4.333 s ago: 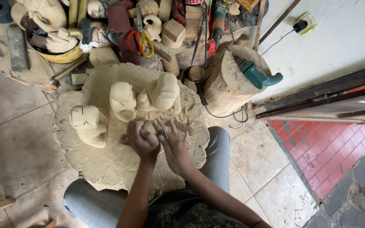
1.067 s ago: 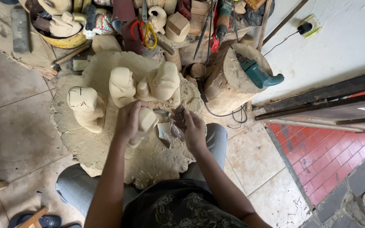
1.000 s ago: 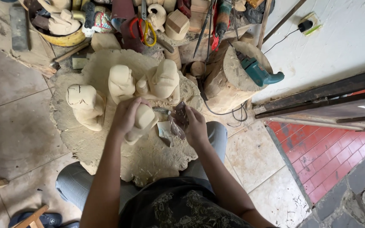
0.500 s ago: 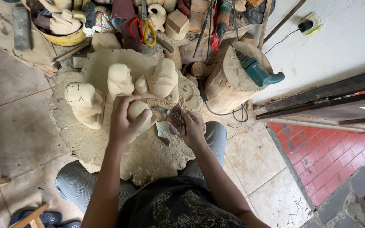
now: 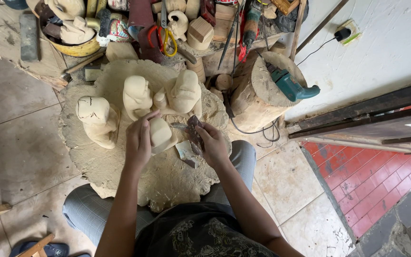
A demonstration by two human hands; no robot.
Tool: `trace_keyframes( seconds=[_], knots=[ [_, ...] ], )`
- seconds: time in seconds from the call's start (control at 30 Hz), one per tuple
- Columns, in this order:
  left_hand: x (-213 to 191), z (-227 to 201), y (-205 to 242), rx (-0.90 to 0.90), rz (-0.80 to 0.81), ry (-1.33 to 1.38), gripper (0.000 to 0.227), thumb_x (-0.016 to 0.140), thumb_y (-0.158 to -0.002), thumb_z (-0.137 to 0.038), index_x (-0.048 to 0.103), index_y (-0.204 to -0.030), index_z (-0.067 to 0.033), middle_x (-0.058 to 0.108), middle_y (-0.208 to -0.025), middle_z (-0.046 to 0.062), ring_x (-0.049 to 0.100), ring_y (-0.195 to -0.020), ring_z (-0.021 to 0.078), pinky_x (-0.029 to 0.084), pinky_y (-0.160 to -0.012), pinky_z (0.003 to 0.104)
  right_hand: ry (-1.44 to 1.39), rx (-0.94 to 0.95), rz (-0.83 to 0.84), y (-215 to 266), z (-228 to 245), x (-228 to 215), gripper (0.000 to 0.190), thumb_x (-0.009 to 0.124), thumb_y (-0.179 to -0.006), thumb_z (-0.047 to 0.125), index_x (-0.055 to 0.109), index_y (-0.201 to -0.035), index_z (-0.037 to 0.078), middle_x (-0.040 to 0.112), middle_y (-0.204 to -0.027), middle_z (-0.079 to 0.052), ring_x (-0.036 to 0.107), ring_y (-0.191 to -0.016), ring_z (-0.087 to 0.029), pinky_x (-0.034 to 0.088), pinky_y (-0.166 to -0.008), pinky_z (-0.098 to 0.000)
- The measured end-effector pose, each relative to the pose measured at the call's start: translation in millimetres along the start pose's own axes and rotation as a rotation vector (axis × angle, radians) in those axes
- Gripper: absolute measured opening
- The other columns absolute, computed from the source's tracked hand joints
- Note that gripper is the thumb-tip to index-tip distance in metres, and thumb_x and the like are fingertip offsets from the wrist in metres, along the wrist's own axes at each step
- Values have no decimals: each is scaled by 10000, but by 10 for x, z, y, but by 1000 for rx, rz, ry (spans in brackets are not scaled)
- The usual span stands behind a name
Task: Carving details into small wooden figurines using a hand tool
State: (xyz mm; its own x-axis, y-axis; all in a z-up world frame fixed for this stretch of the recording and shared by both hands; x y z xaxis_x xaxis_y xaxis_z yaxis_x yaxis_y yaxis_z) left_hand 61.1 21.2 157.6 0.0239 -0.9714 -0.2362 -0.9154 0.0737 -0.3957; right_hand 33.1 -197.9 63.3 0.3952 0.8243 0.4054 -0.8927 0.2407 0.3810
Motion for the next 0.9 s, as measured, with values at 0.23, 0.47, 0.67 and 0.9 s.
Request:
trace_keyframes(
  seconds=[0.23, 0.47, 0.67, 0.9],
  knots=[
    [102, 663, 420, -191, -220, -226, 522, 210, -1134, -399, 640, -1307, -159, 716, -1142, 47, 651, -1071, 226, 257, -1102, 482, 375, -205, 106, 59, 283, 481, 265, 667, -961, 92, 712, -1189, -34, 727, -994, -252, 706, -919, -265, 616, -819, -418],
    [85, 514, 395, -55, -350, -436, 605, 123, -1103, -392, 678, -1214, -180, 662, -903, 49, 682, -861, 287, 479, -852, 449, 760, -621, 303, 611, 642, 1409, 264, 580, -1008, 94, 720, -1225, 36, 743, -1061, -220, 713, -1018, -386, 579, -828, -464],
    [158, 573, 415, -30, -332, -542, 663, 91, -1047, -516, 653, -1210, -203, 626, -912, 16, 658, -842, 248, 482, -798, 423, 637, -561, 232, 227, -17, 914, 299, 490, -1079, 168, 725, -1215, 43, 713, -975, -144, 638, -957, -252, 554, -796, -402],
    [197, 540, 373, 11, -306, -516, 652, 196, -993, -657, 638, -1133, -199, 589, -892, 5, 658, -813, 256, 488, -742, 438, 524, -491, 215, 295, -109, 728, 340, 446, -1101, 179, 726, -1204, 18, 607, -719, -55, 532, -696, -115, 501, -616, -305]
  ],
)
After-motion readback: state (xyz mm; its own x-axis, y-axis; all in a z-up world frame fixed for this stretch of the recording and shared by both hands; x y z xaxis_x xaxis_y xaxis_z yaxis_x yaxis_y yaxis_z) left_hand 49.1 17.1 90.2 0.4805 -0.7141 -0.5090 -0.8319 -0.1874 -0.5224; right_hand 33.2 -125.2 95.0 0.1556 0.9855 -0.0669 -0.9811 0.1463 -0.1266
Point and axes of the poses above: each hand's wrist, its own y-axis away from the middle knuckle, its own x-axis out of the palm, z = x × y, the point moved 9 cm from there along -y, towards the middle knuckle
